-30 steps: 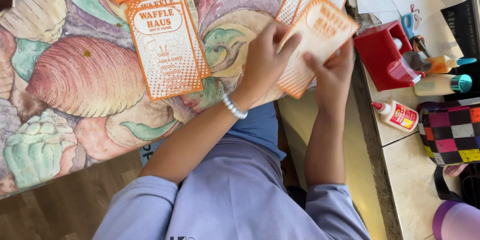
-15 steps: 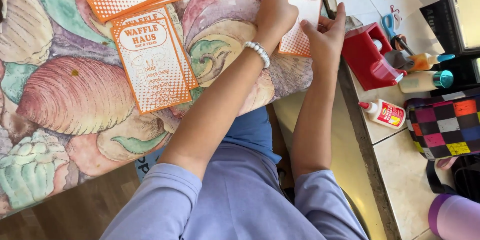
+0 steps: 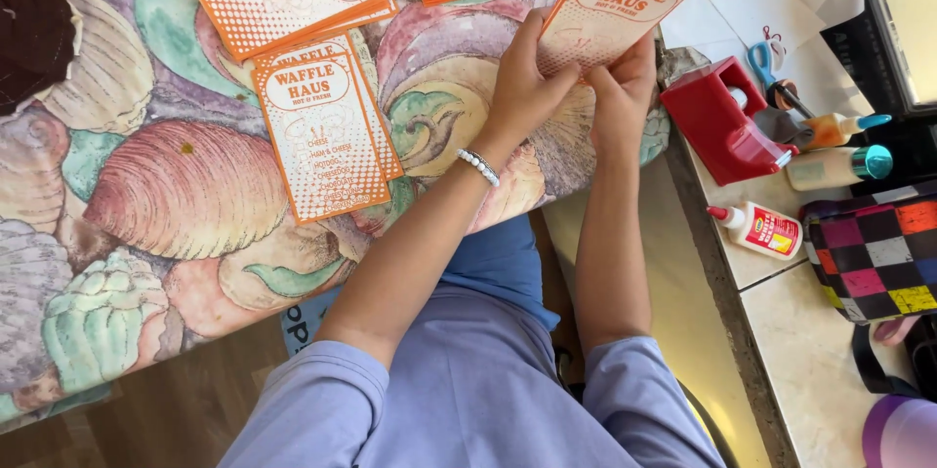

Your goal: Applying glue to paper sleeves and folding them to complete the assembly.

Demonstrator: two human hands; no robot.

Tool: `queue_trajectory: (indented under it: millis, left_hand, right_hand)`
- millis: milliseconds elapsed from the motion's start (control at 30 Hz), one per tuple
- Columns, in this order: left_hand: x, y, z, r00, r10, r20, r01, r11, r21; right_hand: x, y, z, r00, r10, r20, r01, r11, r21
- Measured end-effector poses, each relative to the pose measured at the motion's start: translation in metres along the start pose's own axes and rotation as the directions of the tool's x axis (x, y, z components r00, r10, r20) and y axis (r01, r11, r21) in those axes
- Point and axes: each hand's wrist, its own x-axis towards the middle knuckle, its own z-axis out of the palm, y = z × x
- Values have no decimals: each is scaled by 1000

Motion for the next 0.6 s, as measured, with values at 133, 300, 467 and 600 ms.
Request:
queue_trajectory:
  millis: [133, 300, 467, 600]
  left_hand:
    - [-4, -7, 5, 998, -61, 0, 61, 996, 69]
    - [-27, 29, -31, 992, 58, -113, -7, 912, 410]
    - [-88, 107, -140, 985, 162, 60, -162, 740, 653]
    - [-144, 123, -229, 996, 35, -76, 42, 575, 817]
  right_hand:
    - [-4, -3, 2, 1000, 7, 30, -6, 999, -32]
    - [3, -46, -1, 937, 343, -67, -346, 886, -309]
    - [11, -51, -10, 888, 455, -63, -311, 494, -812]
    - [-23, -50, 23, 996, -83, 21, 49, 362, -931]
